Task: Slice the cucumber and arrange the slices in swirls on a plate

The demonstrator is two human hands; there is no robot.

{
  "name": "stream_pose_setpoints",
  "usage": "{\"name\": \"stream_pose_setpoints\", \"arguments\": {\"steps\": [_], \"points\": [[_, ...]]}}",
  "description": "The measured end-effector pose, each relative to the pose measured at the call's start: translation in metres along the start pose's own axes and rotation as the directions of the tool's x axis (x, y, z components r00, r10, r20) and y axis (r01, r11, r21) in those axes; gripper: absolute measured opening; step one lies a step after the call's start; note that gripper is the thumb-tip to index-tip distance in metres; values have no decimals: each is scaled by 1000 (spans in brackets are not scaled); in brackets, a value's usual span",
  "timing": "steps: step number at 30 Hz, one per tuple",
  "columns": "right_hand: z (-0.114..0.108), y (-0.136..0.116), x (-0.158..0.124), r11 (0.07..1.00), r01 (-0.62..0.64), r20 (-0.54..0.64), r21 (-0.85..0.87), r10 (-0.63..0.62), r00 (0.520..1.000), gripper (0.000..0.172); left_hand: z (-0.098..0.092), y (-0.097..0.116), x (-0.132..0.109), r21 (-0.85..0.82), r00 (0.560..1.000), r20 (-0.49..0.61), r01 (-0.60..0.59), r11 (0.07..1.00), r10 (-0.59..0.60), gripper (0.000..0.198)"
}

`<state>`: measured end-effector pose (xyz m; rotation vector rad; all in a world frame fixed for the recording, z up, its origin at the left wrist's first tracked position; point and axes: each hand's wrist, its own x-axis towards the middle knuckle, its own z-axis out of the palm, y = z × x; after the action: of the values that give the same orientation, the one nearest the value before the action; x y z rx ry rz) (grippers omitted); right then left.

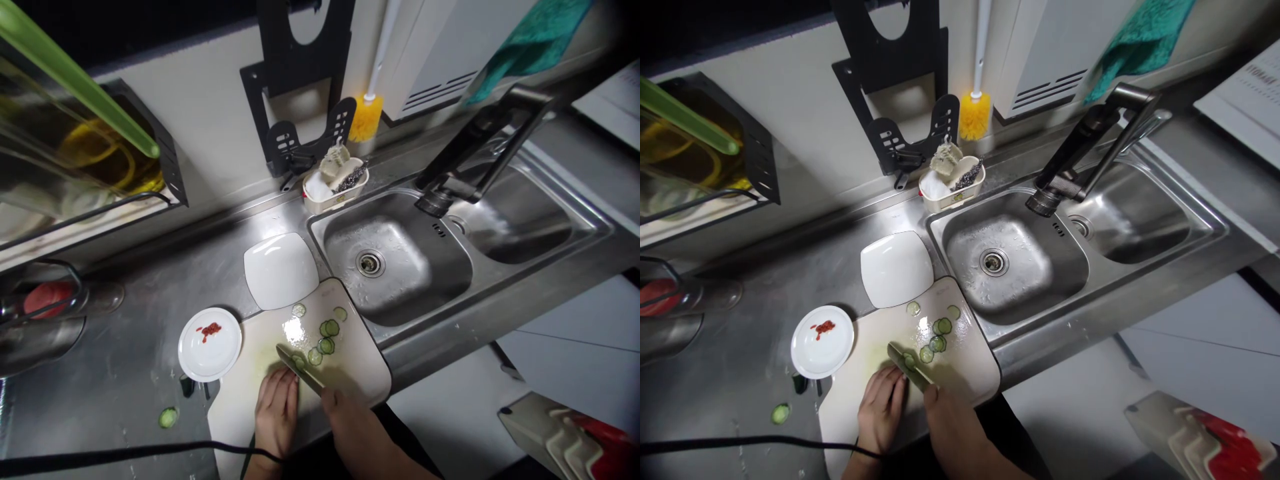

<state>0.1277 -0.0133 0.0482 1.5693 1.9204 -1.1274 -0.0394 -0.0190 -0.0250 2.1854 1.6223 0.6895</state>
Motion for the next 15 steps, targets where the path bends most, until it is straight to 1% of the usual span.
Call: {"name": "stream_pose_setpoints", "arguments": {"steps": [4,8,12,15], "points": [[9,0,8,1000,13,-24,-17,-14,1000,44,2,-2,-2,-4,1000,8,4,1000,-4,21],[10,4,10,1000,12,-49,18,-11,999,42,1,0,-1,-14,1000,17,13,1000,-13,21],[11,11,8,998,20,-89,52,-15,996,42,-6,1,2,-2,998,50,25,1000,-25,23],[15,17,5,999,26,-135,22,-23,991,40,-12,0,-4,44,996,87,3,999,-7,28]]}}
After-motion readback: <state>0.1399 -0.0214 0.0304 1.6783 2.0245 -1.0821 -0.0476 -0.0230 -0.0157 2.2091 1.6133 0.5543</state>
